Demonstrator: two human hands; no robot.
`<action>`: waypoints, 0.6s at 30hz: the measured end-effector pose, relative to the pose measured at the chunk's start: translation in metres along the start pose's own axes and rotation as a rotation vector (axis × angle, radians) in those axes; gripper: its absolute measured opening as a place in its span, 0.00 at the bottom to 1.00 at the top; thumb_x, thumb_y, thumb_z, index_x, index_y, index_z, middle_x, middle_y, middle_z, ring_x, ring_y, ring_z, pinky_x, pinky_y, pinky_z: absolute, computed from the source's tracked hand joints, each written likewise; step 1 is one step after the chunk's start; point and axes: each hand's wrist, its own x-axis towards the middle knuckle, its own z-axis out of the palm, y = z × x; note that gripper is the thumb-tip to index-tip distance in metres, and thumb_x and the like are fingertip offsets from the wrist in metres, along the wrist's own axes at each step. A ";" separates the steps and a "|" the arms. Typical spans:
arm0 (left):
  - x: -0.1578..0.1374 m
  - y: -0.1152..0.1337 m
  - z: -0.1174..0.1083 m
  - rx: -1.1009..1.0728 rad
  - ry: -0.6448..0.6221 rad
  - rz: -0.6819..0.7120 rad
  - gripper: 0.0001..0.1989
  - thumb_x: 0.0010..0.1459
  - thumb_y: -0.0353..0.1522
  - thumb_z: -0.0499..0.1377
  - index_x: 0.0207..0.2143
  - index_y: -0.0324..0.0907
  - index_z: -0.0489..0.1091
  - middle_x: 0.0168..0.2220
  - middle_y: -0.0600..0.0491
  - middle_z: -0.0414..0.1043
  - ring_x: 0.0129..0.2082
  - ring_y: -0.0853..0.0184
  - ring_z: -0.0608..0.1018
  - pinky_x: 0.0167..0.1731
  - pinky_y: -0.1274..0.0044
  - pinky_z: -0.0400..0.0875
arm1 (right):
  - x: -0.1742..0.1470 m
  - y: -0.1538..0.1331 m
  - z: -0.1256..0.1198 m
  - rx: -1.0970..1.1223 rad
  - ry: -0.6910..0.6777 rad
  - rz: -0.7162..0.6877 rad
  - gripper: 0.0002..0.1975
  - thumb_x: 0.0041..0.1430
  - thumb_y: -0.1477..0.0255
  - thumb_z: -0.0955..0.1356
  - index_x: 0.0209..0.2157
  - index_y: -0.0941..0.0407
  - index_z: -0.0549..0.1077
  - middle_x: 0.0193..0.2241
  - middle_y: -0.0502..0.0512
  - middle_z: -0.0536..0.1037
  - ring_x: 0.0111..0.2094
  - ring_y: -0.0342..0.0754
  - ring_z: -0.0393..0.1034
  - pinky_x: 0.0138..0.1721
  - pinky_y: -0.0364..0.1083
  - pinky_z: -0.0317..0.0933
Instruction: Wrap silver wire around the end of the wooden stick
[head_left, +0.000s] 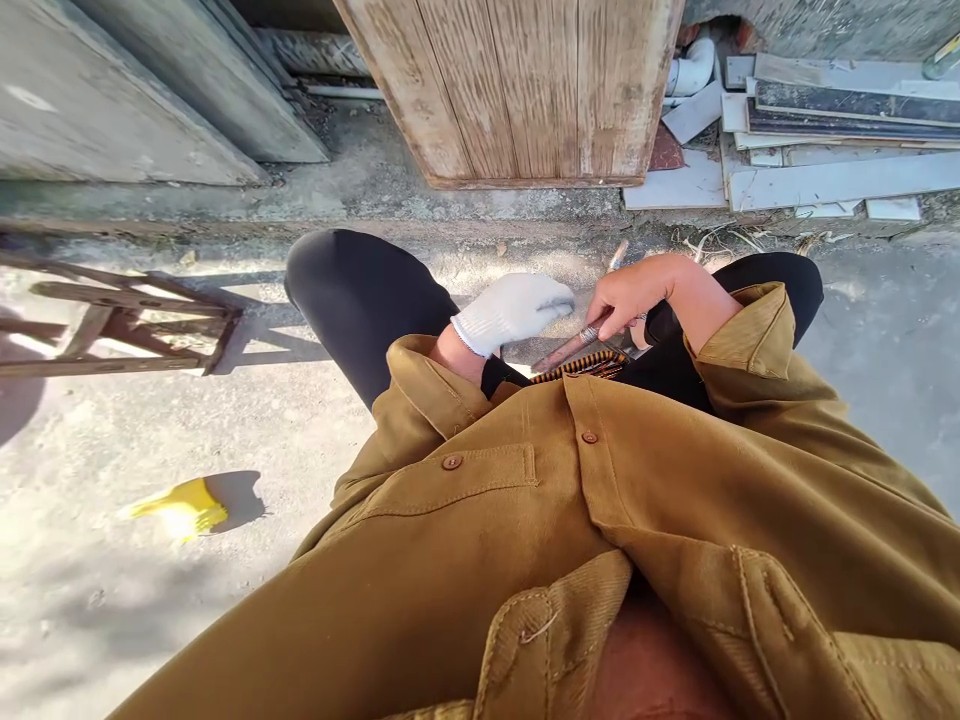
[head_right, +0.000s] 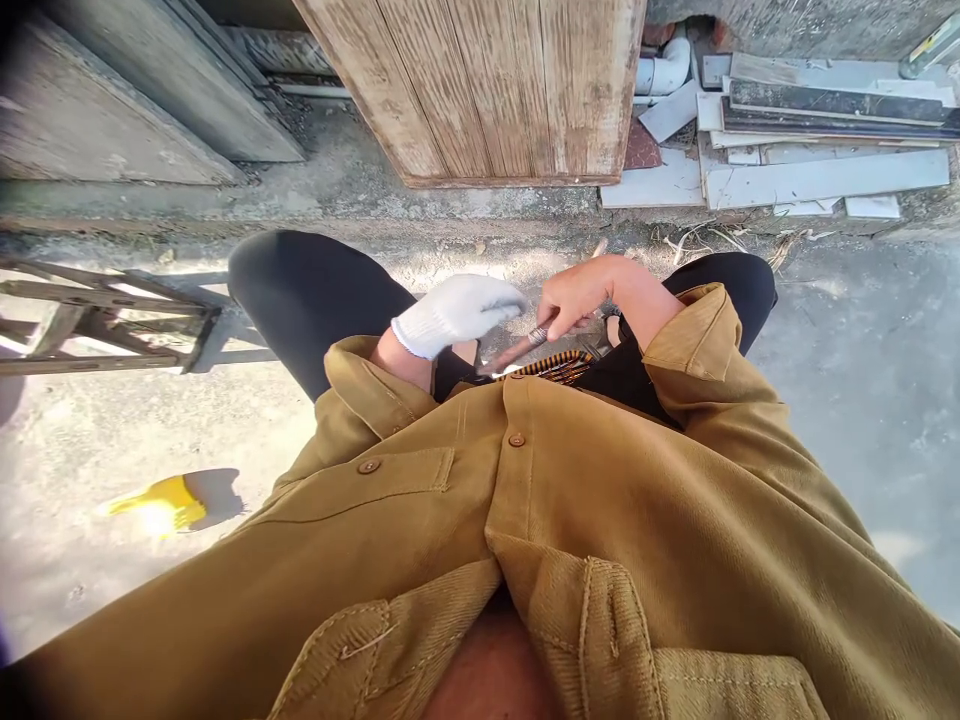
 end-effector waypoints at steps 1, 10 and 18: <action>-0.002 -0.005 0.001 -0.096 0.056 -0.002 0.21 0.74 0.39 0.52 0.52 0.42 0.84 0.50 0.47 0.86 0.49 0.58 0.84 0.52 0.70 0.75 | -0.006 -0.006 -0.003 0.047 0.076 -0.068 0.03 0.62 0.71 0.75 0.34 0.56 0.82 0.24 0.45 0.75 0.27 0.42 0.68 0.34 0.42 0.57; -0.007 -0.004 -0.001 -0.307 0.173 -0.064 0.18 0.71 0.38 0.53 0.49 0.42 0.82 0.41 0.52 0.84 0.40 0.64 0.82 0.47 0.72 0.75 | -0.033 -0.013 -0.006 0.566 0.972 -0.249 0.09 0.67 0.64 0.71 0.34 0.54 0.72 0.27 0.50 0.70 0.26 0.44 0.59 0.29 0.45 0.55; -0.018 0.015 -0.018 0.014 0.107 -0.058 0.19 0.74 0.39 0.53 0.49 0.44 0.83 0.41 0.51 0.84 0.43 0.60 0.83 0.46 0.72 0.71 | -0.009 -0.008 -0.013 0.029 0.985 0.272 0.14 0.71 0.73 0.69 0.28 0.54 0.69 0.26 0.54 0.71 0.29 0.47 0.64 0.35 0.48 0.59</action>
